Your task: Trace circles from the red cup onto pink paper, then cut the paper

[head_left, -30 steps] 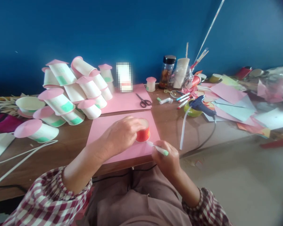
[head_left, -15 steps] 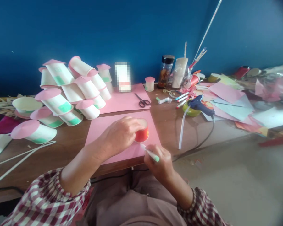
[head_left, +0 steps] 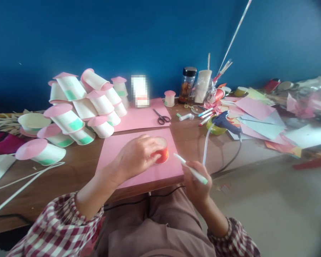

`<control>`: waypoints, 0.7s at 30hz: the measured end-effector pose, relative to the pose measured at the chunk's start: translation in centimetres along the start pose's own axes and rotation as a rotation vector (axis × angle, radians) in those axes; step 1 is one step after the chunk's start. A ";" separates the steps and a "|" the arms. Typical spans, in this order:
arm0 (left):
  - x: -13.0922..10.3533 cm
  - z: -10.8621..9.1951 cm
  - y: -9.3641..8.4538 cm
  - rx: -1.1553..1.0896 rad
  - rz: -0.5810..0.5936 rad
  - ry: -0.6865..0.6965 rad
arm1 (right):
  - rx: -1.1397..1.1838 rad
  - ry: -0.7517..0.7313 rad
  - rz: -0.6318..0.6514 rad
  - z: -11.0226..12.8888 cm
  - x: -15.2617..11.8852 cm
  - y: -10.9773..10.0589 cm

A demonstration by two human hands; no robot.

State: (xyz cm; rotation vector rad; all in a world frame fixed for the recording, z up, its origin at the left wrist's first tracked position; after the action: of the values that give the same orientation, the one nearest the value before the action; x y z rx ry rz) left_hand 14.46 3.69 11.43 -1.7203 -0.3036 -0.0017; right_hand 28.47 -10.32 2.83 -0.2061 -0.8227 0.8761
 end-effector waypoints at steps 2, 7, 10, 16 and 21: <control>-0.4 0.3 0.2 0.013 -0.068 -0.007 | 0.015 0.000 -0.036 0.0 -0.3 -0.1; -1.6 1.5 -0.5 -0.010 -0.216 -0.066 | 0.061 0.004 -0.097 0.1 -0.9 -1.2; -2.3 2.2 -2.0 -0.042 -0.383 -0.171 | 0.094 0.017 -0.122 -0.1 -1.4 -2.1; -1.9 0.5 -1.6 0.043 -0.552 -0.215 | 0.070 -0.051 -0.077 0.3 -1.8 -3.8; -0.6 -4.4 1.6 0.103 -0.404 -0.008 | -0.109 -0.191 0.105 1.6 -0.5 -5.3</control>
State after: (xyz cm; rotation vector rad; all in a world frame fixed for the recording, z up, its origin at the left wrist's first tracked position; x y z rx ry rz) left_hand 14.98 -0.92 10.53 -1.5330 -0.6422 -0.2703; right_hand 30.33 -14.32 6.18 -0.2657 -1.0459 0.9601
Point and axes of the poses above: each hand's wrist, its own x-axis towards the middle knuckle, its own y-axis out of the palm, z = x × y, the point moved 4 cm from there along x, towards the middle knuckle, and after that the axes turned 15 degrees about z, right-handed, at the moved point
